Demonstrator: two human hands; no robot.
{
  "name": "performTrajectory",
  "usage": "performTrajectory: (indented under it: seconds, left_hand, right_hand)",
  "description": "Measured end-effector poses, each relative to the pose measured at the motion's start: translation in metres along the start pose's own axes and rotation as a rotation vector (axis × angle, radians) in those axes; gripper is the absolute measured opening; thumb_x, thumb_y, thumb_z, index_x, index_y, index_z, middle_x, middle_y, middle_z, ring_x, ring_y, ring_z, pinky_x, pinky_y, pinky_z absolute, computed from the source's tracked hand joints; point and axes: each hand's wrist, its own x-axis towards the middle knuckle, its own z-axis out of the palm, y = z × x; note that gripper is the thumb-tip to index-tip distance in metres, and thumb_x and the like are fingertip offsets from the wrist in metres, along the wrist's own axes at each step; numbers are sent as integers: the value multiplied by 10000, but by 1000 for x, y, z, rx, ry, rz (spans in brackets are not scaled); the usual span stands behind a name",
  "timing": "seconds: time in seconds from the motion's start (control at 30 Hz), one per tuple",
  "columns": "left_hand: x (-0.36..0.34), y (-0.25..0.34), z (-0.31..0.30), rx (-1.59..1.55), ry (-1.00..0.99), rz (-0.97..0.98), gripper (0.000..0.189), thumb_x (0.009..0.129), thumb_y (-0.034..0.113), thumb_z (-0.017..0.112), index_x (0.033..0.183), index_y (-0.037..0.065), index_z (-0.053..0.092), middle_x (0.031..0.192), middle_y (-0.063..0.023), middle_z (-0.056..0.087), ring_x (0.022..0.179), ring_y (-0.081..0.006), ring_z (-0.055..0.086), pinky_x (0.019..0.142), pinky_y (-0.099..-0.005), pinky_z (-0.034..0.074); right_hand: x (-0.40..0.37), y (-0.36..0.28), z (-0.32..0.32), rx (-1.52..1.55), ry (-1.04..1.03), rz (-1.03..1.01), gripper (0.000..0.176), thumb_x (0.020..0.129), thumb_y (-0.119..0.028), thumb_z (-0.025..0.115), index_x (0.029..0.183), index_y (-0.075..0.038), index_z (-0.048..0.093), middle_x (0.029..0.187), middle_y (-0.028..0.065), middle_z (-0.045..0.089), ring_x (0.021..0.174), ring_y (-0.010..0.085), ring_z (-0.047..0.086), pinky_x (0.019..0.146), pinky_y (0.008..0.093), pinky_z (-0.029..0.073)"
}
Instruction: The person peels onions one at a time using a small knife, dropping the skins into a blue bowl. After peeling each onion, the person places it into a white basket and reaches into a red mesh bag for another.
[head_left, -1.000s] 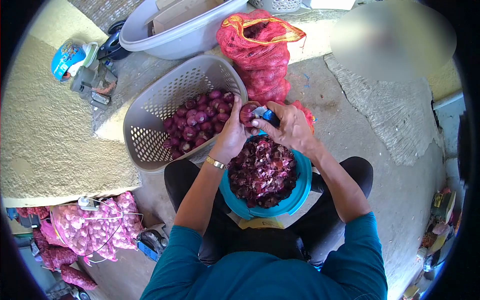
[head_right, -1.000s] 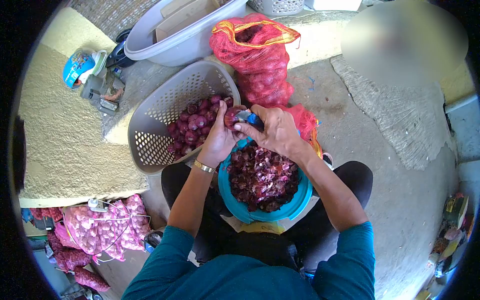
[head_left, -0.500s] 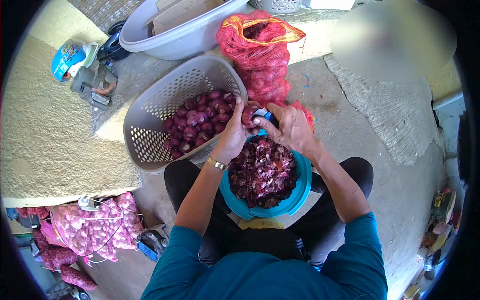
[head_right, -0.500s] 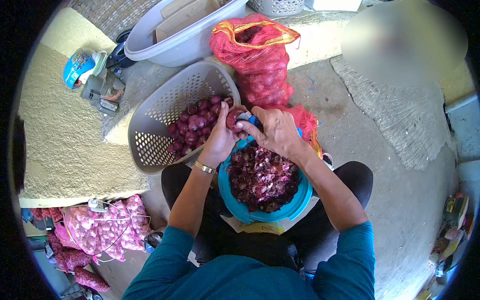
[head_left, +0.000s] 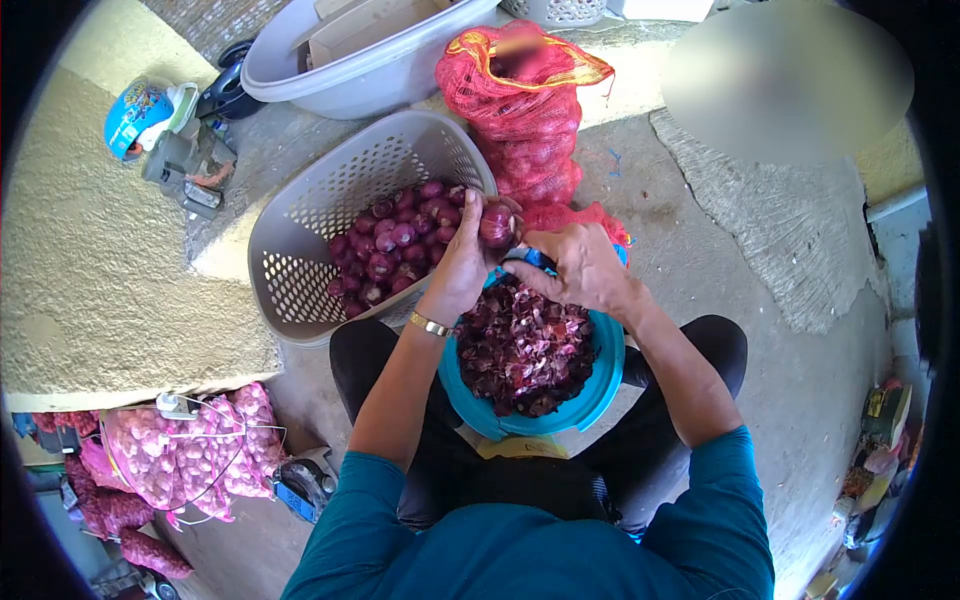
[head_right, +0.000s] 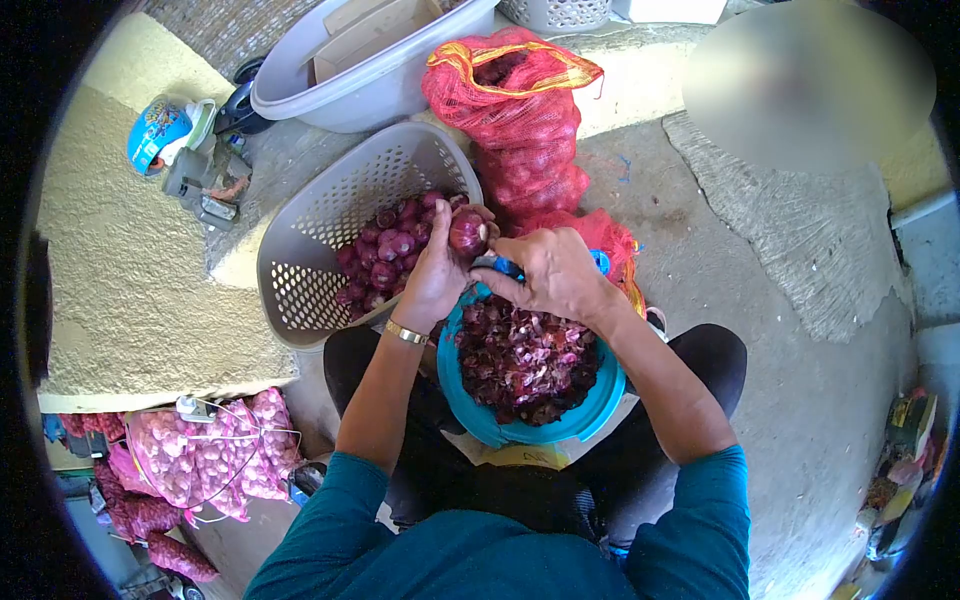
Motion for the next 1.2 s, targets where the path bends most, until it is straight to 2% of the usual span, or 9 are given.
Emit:
performTrajectory:
  seconds: [0.1,0.2,0.53,0.73,0.87,0.93,1.03,1.1,1.2]
  left_hand:
    - [-1,2,-4,-31,-41,-12,576,995,600,352,1131,89,579,946,-1,609,813,-90,566,675,-249,450]
    - [-2,0,-5,-22,-87,-14,569,1000,593,344,1147,100,585,973,10,625,804,-78,552,678,-239,444]
    - [-2,-5,-1,-40,-75,-49,589,989,615,341,1155,100,574,950,18,607,796,-90,534,700,-263,429]
    - [-4,-1,-1,21,-76,-12,606,981,626,346,1130,84,574,967,-12,607,857,-110,572,751,-273,455]
    - [0,-4,-8,8,-64,3,570,976,625,378,1119,105,563,967,-13,602,859,-106,567,714,-273,467]
    - [2,-3,-11,-57,-36,-27,601,975,630,360,1097,79,567,976,-27,613,891,-142,594,829,-312,490]
    - [-2,1,-6,-103,-88,-49,573,989,605,358,1110,87,570,978,-21,615,863,-138,586,787,-303,488]
    - [0,-1,-7,-90,-115,-32,555,998,589,353,1121,92,569,981,-13,613,853,-131,577,770,-296,478]
    - [0,-3,-5,-60,-140,-3,523,1013,561,347,1144,104,566,991,6,608,848,-115,559,745,-285,457]
  right_hand:
    - [1,3,4,72,149,122,407,853,-454,689,848,-54,615,669,178,622,655,386,639,561,460,489]
    - [4,-2,-7,4,99,229,426,847,-470,690,872,-54,600,688,176,627,668,388,639,564,464,489]
    - [3,2,1,28,97,182,395,895,-456,637,910,-62,623,688,177,634,665,388,639,575,473,487]
    - [1,3,3,28,60,196,363,898,-430,638,863,-68,641,667,167,633,637,372,639,555,457,487]
    - [1,0,-3,-63,-26,-33,361,871,-439,667,843,-80,643,675,159,635,631,359,641,549,445,493]
    - [1,0,-2,-58,-59,-96,369,859,-448,678,837,-82,643,678,156,635,634,356,642,551,443,496]
    - [1,3,-2,-33,-48,-72,387,849,-460,689,860,-77,634,686,162,632,649,367,642,557,443,498]
    - [3,1,-6,11,113,151,426,848,-476,691,873,-58,614,687,176,625,661,382,639,565,453,491]
    - [4,0,-7,62,120,237,456,854,-479,690,868,-34,593,679,191,613,668,397,634,569,464,482]
